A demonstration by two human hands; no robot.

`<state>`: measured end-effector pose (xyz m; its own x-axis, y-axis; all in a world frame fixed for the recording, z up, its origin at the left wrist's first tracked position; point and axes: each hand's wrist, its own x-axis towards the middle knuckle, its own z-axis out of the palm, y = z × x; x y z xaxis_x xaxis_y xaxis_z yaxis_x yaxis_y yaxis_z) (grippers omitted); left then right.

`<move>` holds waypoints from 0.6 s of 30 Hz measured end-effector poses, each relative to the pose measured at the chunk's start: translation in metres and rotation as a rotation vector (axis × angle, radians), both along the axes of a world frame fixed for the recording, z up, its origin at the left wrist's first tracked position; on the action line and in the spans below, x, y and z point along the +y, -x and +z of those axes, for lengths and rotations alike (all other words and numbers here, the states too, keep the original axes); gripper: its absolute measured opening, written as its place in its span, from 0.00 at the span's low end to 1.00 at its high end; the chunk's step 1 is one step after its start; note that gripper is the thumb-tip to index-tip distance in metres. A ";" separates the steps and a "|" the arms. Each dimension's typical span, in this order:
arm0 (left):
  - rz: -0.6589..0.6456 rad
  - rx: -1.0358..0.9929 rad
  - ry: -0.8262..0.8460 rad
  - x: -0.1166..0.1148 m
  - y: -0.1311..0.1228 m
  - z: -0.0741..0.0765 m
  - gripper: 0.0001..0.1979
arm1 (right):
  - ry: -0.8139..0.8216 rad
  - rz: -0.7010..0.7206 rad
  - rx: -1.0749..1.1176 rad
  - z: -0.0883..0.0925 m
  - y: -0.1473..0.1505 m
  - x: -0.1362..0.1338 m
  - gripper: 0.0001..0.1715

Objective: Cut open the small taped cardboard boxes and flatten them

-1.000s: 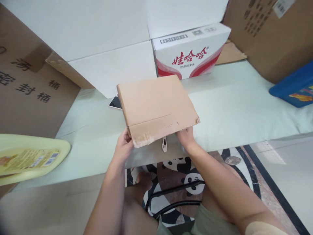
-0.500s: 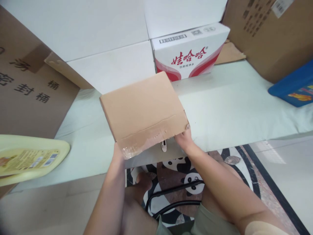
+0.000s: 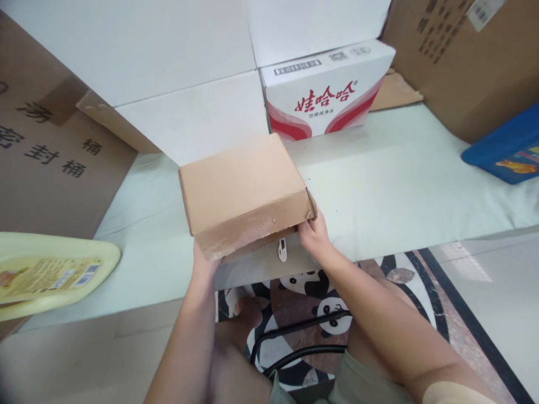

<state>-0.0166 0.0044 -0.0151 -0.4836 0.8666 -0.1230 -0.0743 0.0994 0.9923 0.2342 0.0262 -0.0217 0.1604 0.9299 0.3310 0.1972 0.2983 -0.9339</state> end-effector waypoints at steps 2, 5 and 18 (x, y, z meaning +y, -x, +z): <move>0.051 0.015 0.006 0.002 -0.002 0.003 0.18 | -0.003 0.015 -0.010 0.000 0.001 0.000 0.37; 0.010 0.111 0.021 0.001 -0.002 0.008 0.21 | -0.004 0.000 -0.027 -0.001 0.002 -0.002 0.35; -0.059 0.298 -0.015 -0.002 0.000 0.009 0.30 | 0.049 0.048 -0.039 -0.003 0.004 -0.003 0.29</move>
